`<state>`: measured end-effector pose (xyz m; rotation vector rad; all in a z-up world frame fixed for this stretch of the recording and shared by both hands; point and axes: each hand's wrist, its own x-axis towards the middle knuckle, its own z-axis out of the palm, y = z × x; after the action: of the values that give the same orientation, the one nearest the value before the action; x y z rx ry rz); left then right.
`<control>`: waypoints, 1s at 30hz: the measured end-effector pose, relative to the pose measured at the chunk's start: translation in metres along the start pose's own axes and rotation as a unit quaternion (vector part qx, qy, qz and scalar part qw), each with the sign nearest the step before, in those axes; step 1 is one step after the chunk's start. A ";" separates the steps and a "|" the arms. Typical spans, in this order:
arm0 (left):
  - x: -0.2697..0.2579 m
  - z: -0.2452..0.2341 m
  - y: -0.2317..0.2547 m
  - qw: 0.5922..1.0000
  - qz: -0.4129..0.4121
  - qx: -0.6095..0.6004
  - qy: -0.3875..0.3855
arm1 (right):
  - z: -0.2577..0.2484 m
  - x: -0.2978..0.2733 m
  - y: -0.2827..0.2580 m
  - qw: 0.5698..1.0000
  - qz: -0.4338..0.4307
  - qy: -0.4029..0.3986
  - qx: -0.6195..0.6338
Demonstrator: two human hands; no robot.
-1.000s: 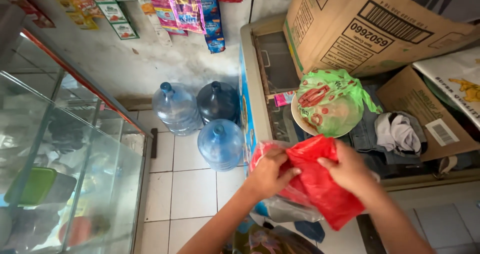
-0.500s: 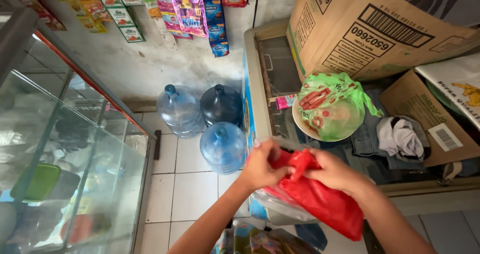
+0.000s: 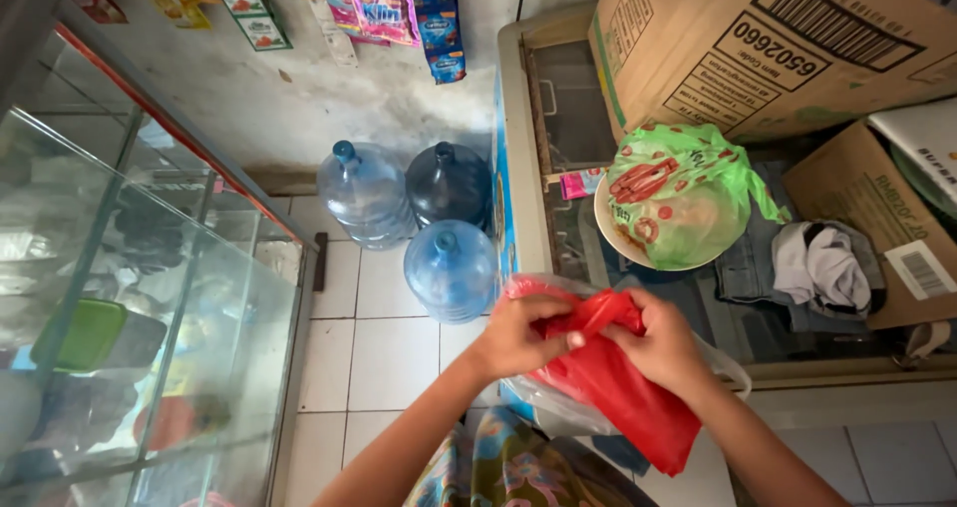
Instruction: Packing items into a red plastic bag and folding the bag.
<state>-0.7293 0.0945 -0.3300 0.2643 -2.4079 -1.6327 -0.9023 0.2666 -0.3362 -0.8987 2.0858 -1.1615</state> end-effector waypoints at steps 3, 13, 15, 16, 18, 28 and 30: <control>0.002 0.012 -0.009 0.999 0.016 -0.035 0.005 | 0.008 -0.001 0.017 0.985 -0.168 -0.034 -0.022; 0.000 -0.012 0.063 0.999 0.044 -0.006 -0.012 | 0.021 -0.014 -0.061 0.970 0.036 0.032 -0.238; -0.004 -0.010 0.057 0.999 0.043 0.020 0.014 | 0.021 -0.015 -0.061 0.970 -0.082 0.080 -0.214; -0.007 -0.009 0.055 0.997 0.042 0.046 0.037 | 0.022 -0.016 -0.060 0.955 -0.196 0.128 -0.184; -0.009 -0.002 0.040 0.995 0.024 0.081 0.054 | 0.020 -0.018 -0.061 0.955 -0.200 0.071 -0.207; -0.020 0.015 0.023 0.975 0.042 0.147 0.162 | -0.012 0.004 -0.048 0.964 -0.220 -0.028 -0.147; -0.022 0.016 0.018 0.967 0.014 0.164 0.197 | -0.022 0.009 -0.037 0.963 -0.240 -0.070 -0.098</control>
<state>-0.7135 0.1206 -0.3210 0.5494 -2.3365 -1.0380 -0.9139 0.2553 -0.2955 -1.5998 1.9443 -1.0898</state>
